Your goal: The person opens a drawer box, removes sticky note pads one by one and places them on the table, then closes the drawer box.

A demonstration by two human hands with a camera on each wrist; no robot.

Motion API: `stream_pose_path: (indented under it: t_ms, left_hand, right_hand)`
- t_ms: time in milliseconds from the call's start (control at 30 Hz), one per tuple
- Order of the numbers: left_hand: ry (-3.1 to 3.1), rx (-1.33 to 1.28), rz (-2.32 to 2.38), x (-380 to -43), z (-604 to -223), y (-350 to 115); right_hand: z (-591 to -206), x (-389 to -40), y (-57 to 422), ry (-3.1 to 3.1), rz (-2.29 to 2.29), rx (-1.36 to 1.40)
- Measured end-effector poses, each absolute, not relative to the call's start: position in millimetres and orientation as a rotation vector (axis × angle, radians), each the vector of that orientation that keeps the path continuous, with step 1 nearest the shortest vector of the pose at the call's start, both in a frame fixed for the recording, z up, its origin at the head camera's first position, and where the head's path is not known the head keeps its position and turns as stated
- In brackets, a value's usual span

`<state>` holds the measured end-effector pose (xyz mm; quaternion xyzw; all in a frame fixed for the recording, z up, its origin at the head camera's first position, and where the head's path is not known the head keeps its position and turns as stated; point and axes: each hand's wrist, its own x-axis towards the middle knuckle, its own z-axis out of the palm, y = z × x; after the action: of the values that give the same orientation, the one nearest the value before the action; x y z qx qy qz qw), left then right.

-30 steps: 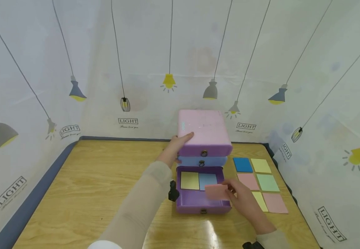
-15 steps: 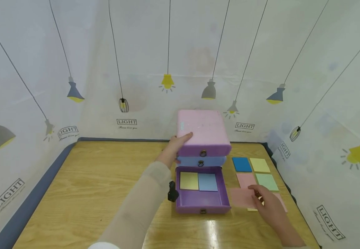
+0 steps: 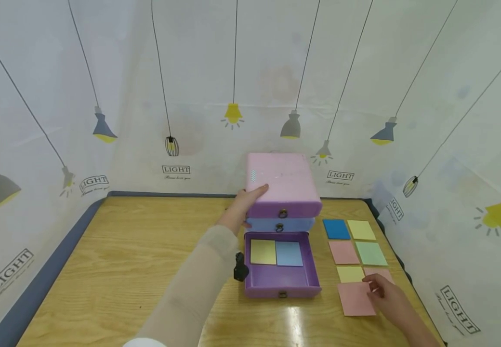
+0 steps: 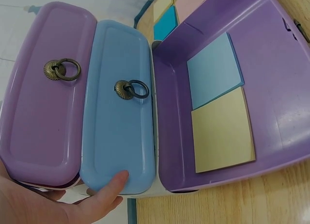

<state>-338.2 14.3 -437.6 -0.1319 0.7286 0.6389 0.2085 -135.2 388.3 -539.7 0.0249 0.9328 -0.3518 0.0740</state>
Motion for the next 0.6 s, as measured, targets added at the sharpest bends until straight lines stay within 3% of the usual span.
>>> stream_pose_path:
  t_ms: [367,600]
  left_hand:
    - [2.040,-0.362,1.768,-338.2,-437.7,14.7]
    - [2.033,-0.351,1.773,-338.3,-439.0,13.9]
  right_hand:
    - [-561.9,-140.5,401.6,2.625,-1.003,0.252]
    - [-567.4,-142.0,411.0,2.601,-0.965,0.224]
